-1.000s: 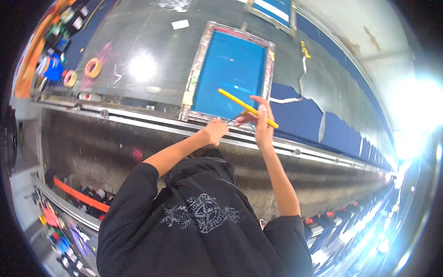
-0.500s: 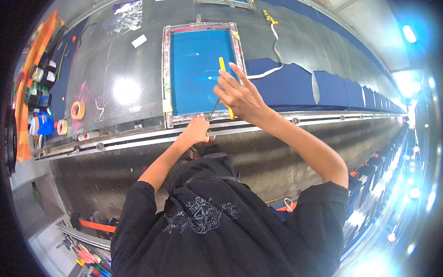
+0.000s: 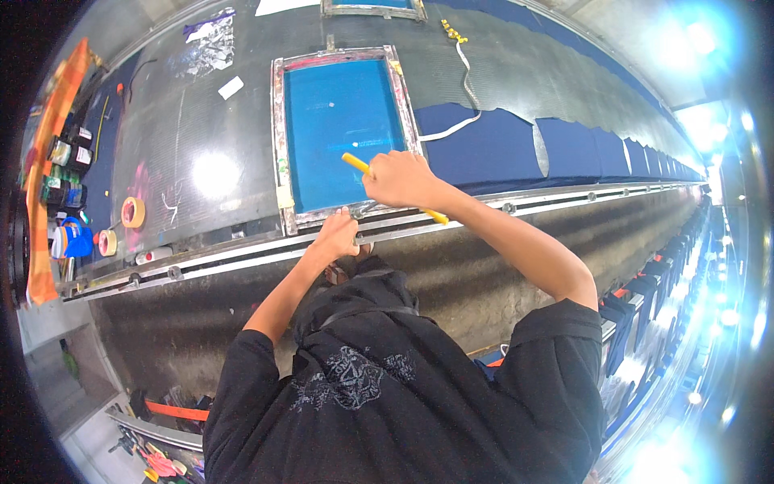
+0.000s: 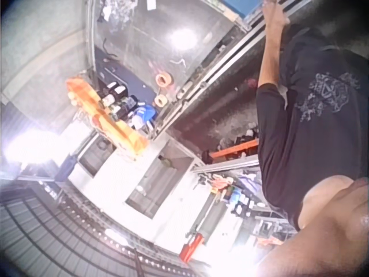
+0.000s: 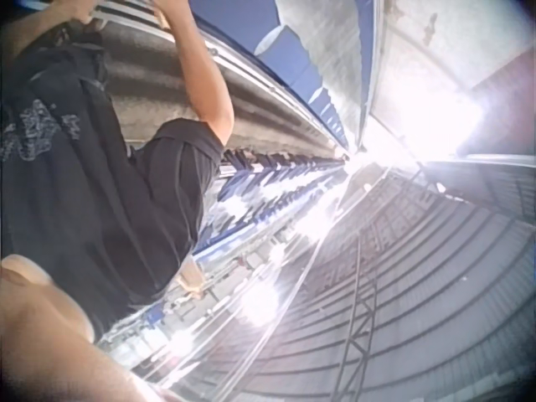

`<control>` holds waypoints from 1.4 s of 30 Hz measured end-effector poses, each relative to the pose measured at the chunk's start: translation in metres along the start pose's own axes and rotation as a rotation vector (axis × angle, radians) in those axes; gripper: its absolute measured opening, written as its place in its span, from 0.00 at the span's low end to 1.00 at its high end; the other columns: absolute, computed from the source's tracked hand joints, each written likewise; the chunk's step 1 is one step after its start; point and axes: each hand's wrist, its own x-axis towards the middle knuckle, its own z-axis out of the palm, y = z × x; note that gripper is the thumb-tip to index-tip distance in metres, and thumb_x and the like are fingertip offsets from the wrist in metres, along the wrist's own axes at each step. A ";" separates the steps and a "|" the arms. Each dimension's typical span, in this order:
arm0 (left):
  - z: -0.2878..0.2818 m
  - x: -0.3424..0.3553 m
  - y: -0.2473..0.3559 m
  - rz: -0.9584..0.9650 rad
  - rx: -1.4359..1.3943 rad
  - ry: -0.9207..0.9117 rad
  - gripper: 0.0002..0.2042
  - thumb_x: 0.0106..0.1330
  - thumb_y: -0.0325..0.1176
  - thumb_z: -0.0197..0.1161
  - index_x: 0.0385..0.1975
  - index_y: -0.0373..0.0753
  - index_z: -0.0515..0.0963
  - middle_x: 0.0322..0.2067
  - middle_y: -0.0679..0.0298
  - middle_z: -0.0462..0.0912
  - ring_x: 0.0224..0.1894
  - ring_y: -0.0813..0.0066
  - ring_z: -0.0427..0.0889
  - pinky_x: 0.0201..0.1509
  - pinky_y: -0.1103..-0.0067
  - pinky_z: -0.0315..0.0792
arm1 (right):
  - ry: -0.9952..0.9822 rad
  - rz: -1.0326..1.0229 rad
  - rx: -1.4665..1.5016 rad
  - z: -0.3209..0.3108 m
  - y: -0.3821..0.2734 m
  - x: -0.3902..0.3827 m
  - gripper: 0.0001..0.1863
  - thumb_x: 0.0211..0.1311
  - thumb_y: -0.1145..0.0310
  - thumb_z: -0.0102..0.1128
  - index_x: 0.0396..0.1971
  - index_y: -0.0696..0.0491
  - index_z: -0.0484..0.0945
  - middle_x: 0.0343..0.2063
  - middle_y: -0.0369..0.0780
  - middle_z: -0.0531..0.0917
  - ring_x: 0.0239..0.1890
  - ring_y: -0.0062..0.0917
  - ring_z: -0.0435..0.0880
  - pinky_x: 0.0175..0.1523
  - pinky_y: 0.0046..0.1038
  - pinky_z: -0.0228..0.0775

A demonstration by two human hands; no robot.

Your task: The person positions a screen printing frame on a conveyor, measures the fabric with a tape measure, and uses a yellow T-bar tool to scrape or adjust the frame edges. The person then applies tape to the frame corners and continues handling the frame and tools.

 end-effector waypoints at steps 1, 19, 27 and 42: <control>0.002 -0.001 -0.001 0.004 0.003 0.023 0.18 0.36 0.37 0.79 0.25 0.29 0.86 0.40 0.33 0.84 0.45 0.43 0.86 0.52 0.62 0.82 | -0.248 0.163 0.202 -0.014 -0.002 0.004 0.20 0.67 0.55 0.52 0.36 0.58 0.82 0.18 0.46 0.82 0.17 0.35 0.84 0.29 0.38 0.77; 0.012 -0.019 -0.007 -0.041 -0.075 0.069 0.32 0.48 0.45 0.77 0.47 0.23 0.83 0.64 0.33 0.72 0.66 0.44 0.76 0.68 0.64 0.75 | 0.777 -0.570 0.118 0.006 0.021 -0.004 0.14 0.58 0.65 0.52 0.40 0.58 0.75 0.33 0.48 0.82 0.39 0.44 0.84 0.69 0.48 0.63; 0.041 -0.030 -0.016 -0.014 -0.178 0.282 0.37 0.52 0.46 0.76 0.58 0.24 0.76 0.69 0.40 0.69 0.72 0.49 0.69 0.75 0.66 0.66 | 0.499 -0.345 0.030 0.010 0.007 -0.019 0.28 0.74 0.57 0.44 0.13 0.55 0.74 0.09 0.47 0.73 0.12 0.46 0.72 0.30 0.44 0.70; -0.165 -0.047 0.070 0.123 -1.217 1.220 0.32 0.78 0.57 0.50 0.59 0.30 0.77 0.59 0.49 0.82 0.65 0.54 0.77 0.72 0.65 0.64 | 0.119 -0.122 -0.041 -0.009 -0.027 -0.019 0.38 0.81 0.38 0.34 0.36 0.57 0.84 0.29 0.50 0.87 0.32 0.54 0.85 0.39 0.48 0.76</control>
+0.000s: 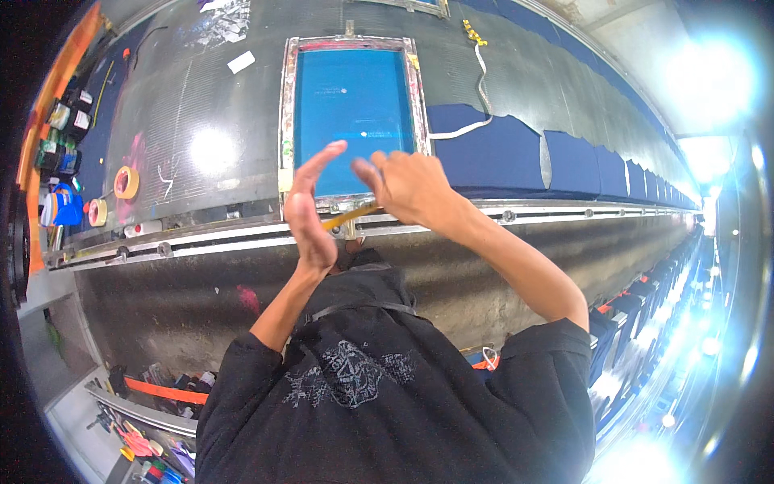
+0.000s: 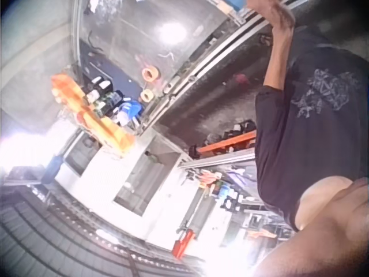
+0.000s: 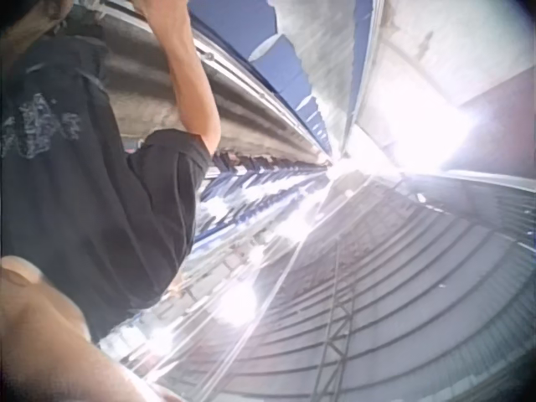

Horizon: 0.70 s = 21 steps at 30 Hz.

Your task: The person positions a screen printing frame on a conveyor, measures the fabric with a tape measure, and uses a yellow T-bar tool to scrape or adjust the frame edges. The person then applies tape to the frame corners and continues handling the frame and tools.

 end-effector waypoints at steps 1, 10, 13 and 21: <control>0.005 0.000 -0.002 -0.013 0.059 -0.004 0.30 0.80 0.56 0.47 0.56 0.29 0.79 0.56 0.49 0.83 0.62 0.55 0.80 0.70 0.66 0.67 | -0.085 -0.048 0.130 0.002 0.000 -0.004 0.39 0.78 0.35 0.37 0.50 0.59 0.81 0.42 0.51 0.88 0.44 0.52 0.86 0.51 0.50 0.76; 0.013 0.025 -0.012 -0.214 0.231 0.223 0.32 0.85 0.52 0.37 0.44 0.28 0.83 0.43 0.54 0.88 0.48 0.67 0.83 0.59 0.71 0.73 | -0.975 -0.259 0.149 -0.004 0.011 0.055 0.26 0.62 0.54 0.51 0.39 0.63 0.86 0.25 0.49 0.86 0.34 0.41 0.87 0.66 0.41 0.69; 0.005 0.051 -0.035 -0.264 0.212 0.238 0.29 0.86 0.49 0.41 0.45 0.29 0.84 0.42 0.56 0.88 0.45 0.70 0.82 0.56 0.74 0.73 | -0.910 -0.118 0.446 0.011 0.014 0.054 0.29 0.65 0.48 0.50 0.27 0.62 0.87 0.15 0.43 0.82 0.22 0.32 0.80 0.36 0.36 0.73; 0.053 0.112 -0.094 -0.575 0.326 -0.326 0.29 0.81 0.56 0.48 0.43 0.32 0.83 0.35 0.55 0.87 0.41 0.69 0.83 0.52 0.71 0.76 | -0.004 0.388 1.170 0.058 -0.021 0.005 0.31 0.77 0.49 0.53 0.14 0.52 0.67 0.13 0.28 0.64 0.19 0.14 0.57 0.24 0.30 0.47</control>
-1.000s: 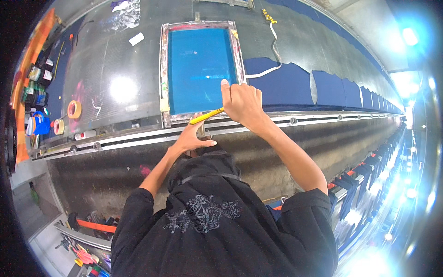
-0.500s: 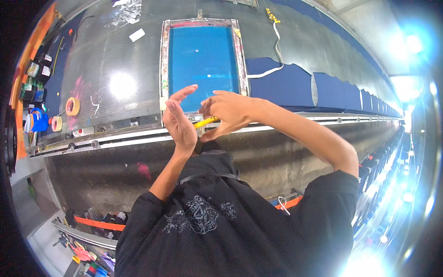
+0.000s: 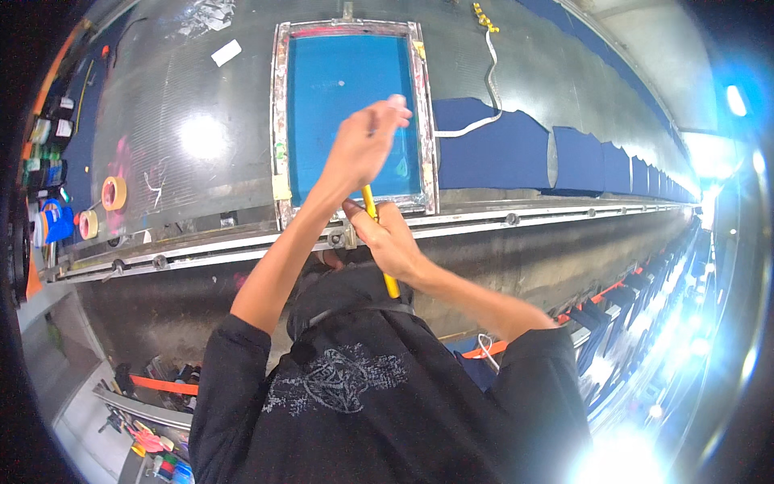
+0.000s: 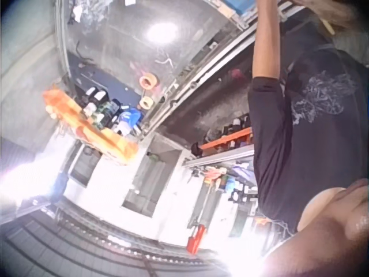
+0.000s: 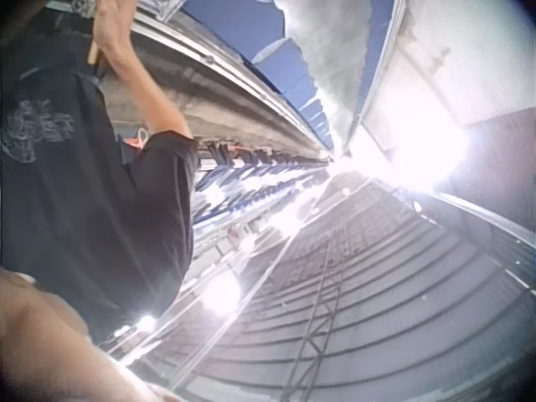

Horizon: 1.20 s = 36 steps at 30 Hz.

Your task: The person positions a screen printing frame on a conveyor, measures the fabric with a tape measure, and uses a yellow T-bar tool to scrape or adjust the frame edges. The person then applies tape to the frame corners and continues handling the frame and tools.

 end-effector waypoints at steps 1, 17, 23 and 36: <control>0.011 0.004 0.007 -0.022 0.056 -0.136 0.29 0.81 0.57 0.48 0.41 0.33 0.82 0.32 0.56 0.85 0.38 0.68 0.82 0.49 0.70 0.75 | 0.129 -0.011 0.101 0.009 0.006 -0.003 0.29 0.77 0.51 0.52 0.14 0.53 0.67 0.13 0.28 0.64 0.19 0.14 0.58 0.24 0.29 0.47; 0.057 0.044 -0.012 -0.014 -0.098 -0.741 0.48 0.75 0.73 0.24 0.71 0.34 0.69 0.63 0.46 0.78 0.71 0.51 0.71 0.78 0.61 0.56 | 0.501 -0.100 0.511 0.058 -0.006 0.007 0.24 0.79 0.62 0.48 0.17 0.50 0.63 0.15 0.29 0.62 0.21 0.14 0.57 0.28 0.26 0.47; -0.083 -0.034 -0.087 -0.008 -0.224 -0.166 0.38 0.81 0.64 0.33 0.69 0.36 0.72 0.64 0.52 0.80 0.72 0.59 0.71 0.79 0.63 0.55 | 0.117 -0.260 0.444 0.009 -0.032 -0.025 0.29 0.81 0.59 0.49 0.14 0.47 0.58 0.14 0.29 0.57 0.22 0.17 0.55 0.32 0.27 0.48; -0.083 -0.197 -0.213 0.135 0.934 -0.106 0.57 0.51 0.53 0.78 0.78 0.38 0.53 0.80 0.57 0.52 0.82 0.55 0.47 0.84 0.58 0.42 | -0.417 -0.082 -0.160 -0.003 -0.022 0.021 0.33 0.79 0.42 0.49 0.13 0.45 0.58 0.13 0.27 0.57 0.20 0.15 0.54 0.29 0.24 0.47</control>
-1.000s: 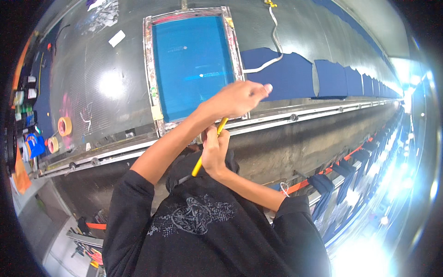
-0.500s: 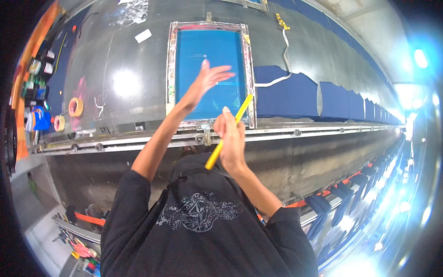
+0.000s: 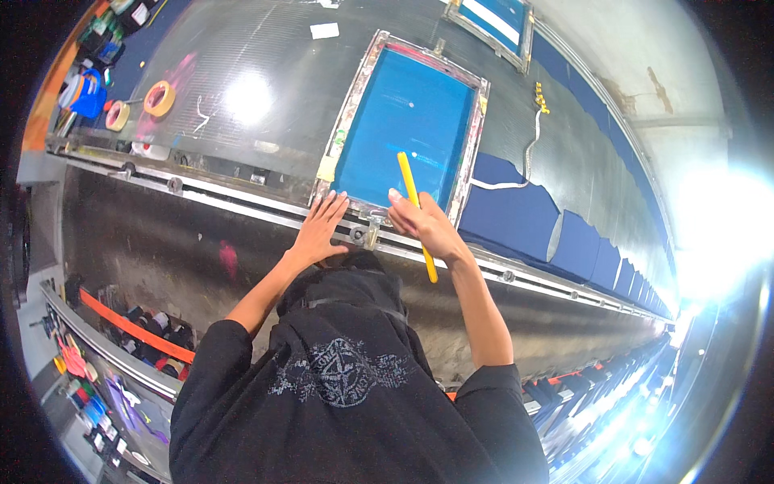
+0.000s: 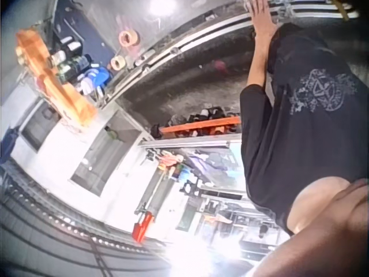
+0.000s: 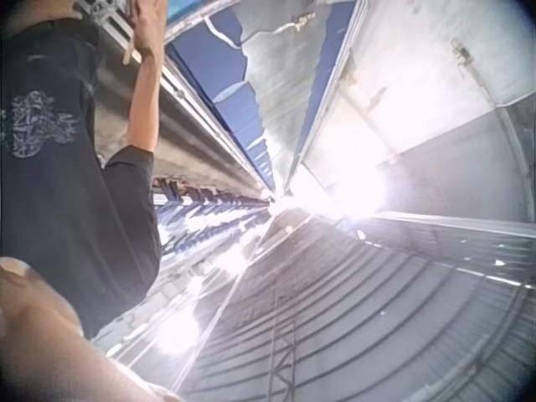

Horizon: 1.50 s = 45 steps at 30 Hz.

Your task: The person positions a screen printing frame on a conveyor, measures the fabric with a tape measure, and uses a yellow T-bar tool to scrape or adjust the frame edges. The person then applies tape to the frame corners and continues handling the frame and tools.

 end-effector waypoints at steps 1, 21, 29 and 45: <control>0.004 -0.001 -0.003 -0.001 0.002 0.025 0.56 0.52 0.51 0.78 0.78 0.38 0.53 0.79 0.58 0.52 0.82 0.56 0.47 0.84 0.59 0.43 | -0.029 -0.014 -0.001 0.000 -0.001 0.002 0.33 0.79 0.42 0.49 0.13 0.45 0.58 0.13 0.27 0.58 0.20 0.15 0.55 0.29 0.24 0.47; 0.006 -0.001 -0.002 -0.019 -0.073 0.078 0.49 0.53 0.41 0.78 0.77 0.40 0.58 0.79 0.62 0.57 0.81 0.61 0.50 0.84 0.62 0.44 | -0.264 0.053 -0.262 0.002 -0.012 0.009 0.36 0.76 0.33 0.45 0.13 0.44 0.61 0.13 0.25 0.57 0.18 0.13 0.53 0.23 0.27 0.43; 0.007 -0.001 -0.003 -0.022 -0.095 0.087 0.49 0.53 0.40 0.77 0.77 0.40 0.58 0.78 0.62 0.57 0.81 0.61 0.50 0.84 0.62 0.44 | -0.394 0.049 -0.267 -0.012 -0.016 0.018 0.37 0.76 0.32 0.46 0.13 0.45 0.63 0.13 0.25 0.58 0.18 0.13 0.52 0.23 0.27 0.43; -0.053 -0.001 0.017 -0.207 -0.855 -0.031 0.47 0.58 0.35 0.67 0.79 0.36 0.51 0.77 0.48 0.58 0.81 0.52 0.53 0.83 0.60 0.46 | 0.107 0.006 -0.060 0.023 0.002 0.022 0.28 0.81 0.47 0.47 0.25 0.53 0.77 0.16 0.29 0.70 0.23 0.16 0.66 0.34 0.24 0.60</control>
